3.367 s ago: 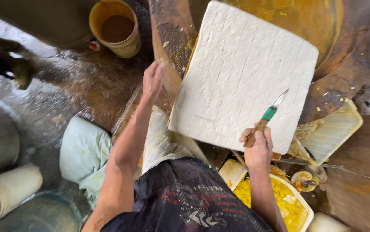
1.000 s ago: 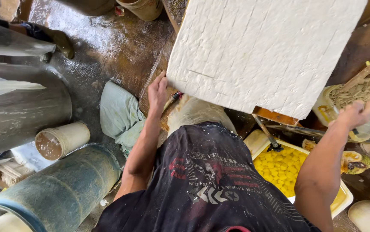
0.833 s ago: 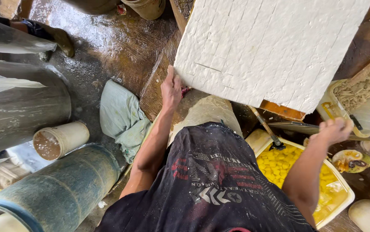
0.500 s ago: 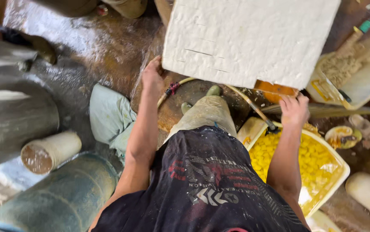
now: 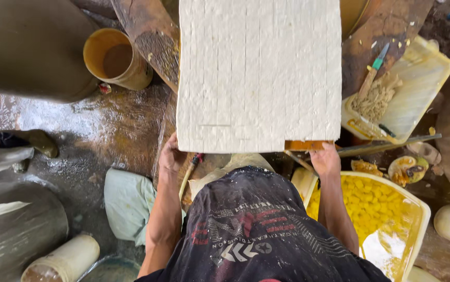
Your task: The person scrapes a white block on a slatted frame, trims its edges with a knife, and dips the block into a large vat of yellow liquid. The person repeats this sequence with multiple blocks, placing finished pieces on a nearby rack.
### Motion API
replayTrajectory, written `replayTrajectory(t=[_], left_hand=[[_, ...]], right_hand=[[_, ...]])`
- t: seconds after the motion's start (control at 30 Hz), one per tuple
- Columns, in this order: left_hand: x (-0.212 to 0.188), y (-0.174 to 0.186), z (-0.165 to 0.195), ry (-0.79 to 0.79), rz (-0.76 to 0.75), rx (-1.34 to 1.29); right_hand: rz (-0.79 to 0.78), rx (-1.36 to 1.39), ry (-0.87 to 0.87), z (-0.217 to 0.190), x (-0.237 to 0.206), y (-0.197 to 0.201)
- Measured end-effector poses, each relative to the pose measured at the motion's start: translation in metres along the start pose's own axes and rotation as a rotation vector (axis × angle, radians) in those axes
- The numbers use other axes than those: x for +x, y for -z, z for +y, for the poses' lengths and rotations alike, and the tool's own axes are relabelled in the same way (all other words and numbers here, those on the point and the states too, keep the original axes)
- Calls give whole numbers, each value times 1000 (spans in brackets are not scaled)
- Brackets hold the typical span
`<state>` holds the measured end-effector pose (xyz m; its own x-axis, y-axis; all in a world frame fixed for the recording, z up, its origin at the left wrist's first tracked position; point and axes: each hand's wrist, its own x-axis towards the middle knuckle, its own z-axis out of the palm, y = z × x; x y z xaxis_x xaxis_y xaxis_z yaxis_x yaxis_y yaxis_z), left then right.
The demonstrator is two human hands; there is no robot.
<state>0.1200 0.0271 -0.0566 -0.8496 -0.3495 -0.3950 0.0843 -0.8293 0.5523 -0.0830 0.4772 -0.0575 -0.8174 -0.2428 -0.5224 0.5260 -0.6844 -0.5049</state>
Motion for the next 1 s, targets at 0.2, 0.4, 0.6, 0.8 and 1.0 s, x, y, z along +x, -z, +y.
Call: replayTrajectory(t=[0.2, 0.4, 0.6, 0.8, 1.0], left_hand=[[6, -21, 4, -42, -46, -228], [61, -45, 24, -136, -108, -166], [126, -56, 54, -81, -110, -138], [177, -62, 75, 8, -68, -162], [218, -54, 87, 132, -75, -197]], right_hand=[[38, 22, 28, -21, 3, 2], [29, -19, 99, -46, 47, -29], [47, -59, 149, -49, 87, -68], [126, -60, 128, -51, 111, -86], [222, -88, 112, -52, 128, -100]])
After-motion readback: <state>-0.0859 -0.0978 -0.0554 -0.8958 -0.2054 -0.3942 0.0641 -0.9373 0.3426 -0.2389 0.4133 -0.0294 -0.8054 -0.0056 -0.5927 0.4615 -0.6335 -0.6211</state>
